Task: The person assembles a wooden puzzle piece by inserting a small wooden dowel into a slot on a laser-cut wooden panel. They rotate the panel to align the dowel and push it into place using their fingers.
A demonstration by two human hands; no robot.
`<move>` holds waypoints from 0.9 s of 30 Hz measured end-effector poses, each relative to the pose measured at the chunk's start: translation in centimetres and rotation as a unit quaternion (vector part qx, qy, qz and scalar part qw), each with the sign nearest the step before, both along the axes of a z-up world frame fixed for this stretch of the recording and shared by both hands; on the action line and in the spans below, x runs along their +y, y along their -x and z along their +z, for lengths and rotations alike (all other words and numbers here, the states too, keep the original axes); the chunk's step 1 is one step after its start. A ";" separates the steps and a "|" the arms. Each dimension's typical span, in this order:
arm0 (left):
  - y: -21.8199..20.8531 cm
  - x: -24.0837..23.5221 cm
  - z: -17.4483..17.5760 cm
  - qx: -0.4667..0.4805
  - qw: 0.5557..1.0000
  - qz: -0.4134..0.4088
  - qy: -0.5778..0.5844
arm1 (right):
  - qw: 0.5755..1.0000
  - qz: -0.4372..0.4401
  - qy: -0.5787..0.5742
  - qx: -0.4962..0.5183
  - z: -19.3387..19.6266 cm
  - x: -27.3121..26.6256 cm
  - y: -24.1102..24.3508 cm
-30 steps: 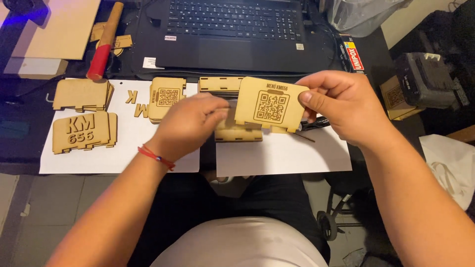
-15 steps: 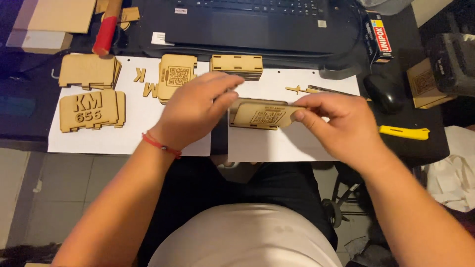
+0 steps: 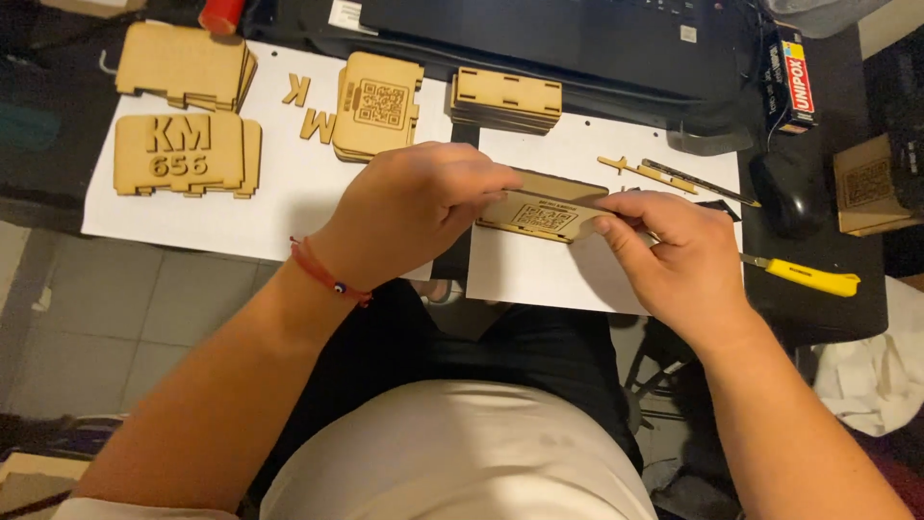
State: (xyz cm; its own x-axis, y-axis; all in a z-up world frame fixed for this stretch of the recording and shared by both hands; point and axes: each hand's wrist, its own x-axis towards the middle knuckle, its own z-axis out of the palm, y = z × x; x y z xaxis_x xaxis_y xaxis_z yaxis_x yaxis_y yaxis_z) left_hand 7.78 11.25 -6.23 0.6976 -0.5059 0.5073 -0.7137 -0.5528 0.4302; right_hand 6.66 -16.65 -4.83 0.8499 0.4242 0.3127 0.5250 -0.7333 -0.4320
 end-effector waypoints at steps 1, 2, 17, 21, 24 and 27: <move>-0.1 0.0 -0.2 -0.007 1.000 -0.008 0.004 | 1.000 -0.008 0.000 0.011 0.0 0.1 0.0; -0.3 0.0 -0.5 -0.013 1.000 -0.015 0.009 | 1.000 -0.016 -0.001 0.022 0.1 0.1 0.0; -0.4 0.1 -1.5 -0.016 0.998 -0.024 0.051 | 0.999 -0.018 0.021 0.019 -0.6 0.1 -0.5; -0.4 0.1 -1.7 -0.013 0.998 -0.026 0.057 | 0.999 -0.028 0.030 0.021 -1.0 -0.2 -0.5; -0.5 0.1 -1.6 -0.021 0.998 -0.030 0.060 | 0.999 -0.034 0.027 0.016 -1.0 -0.2 -0.5; -0.4 0.1 -1.7 0.001 0.996 -0.037 0.075 | 0.999 -0.017 0.027 0.010 -1.0 -0.3 -0.5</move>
State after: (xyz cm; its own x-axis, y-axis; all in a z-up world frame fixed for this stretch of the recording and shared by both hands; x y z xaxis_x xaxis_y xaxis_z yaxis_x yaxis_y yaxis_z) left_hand 8.21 11.33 -7.89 0.6618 -0.4749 0.5801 -0.7496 -0.4272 0.5055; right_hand 7.19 -16.94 -5.87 0.8698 0.4110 0.2729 0.4912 -0.7732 -0.4011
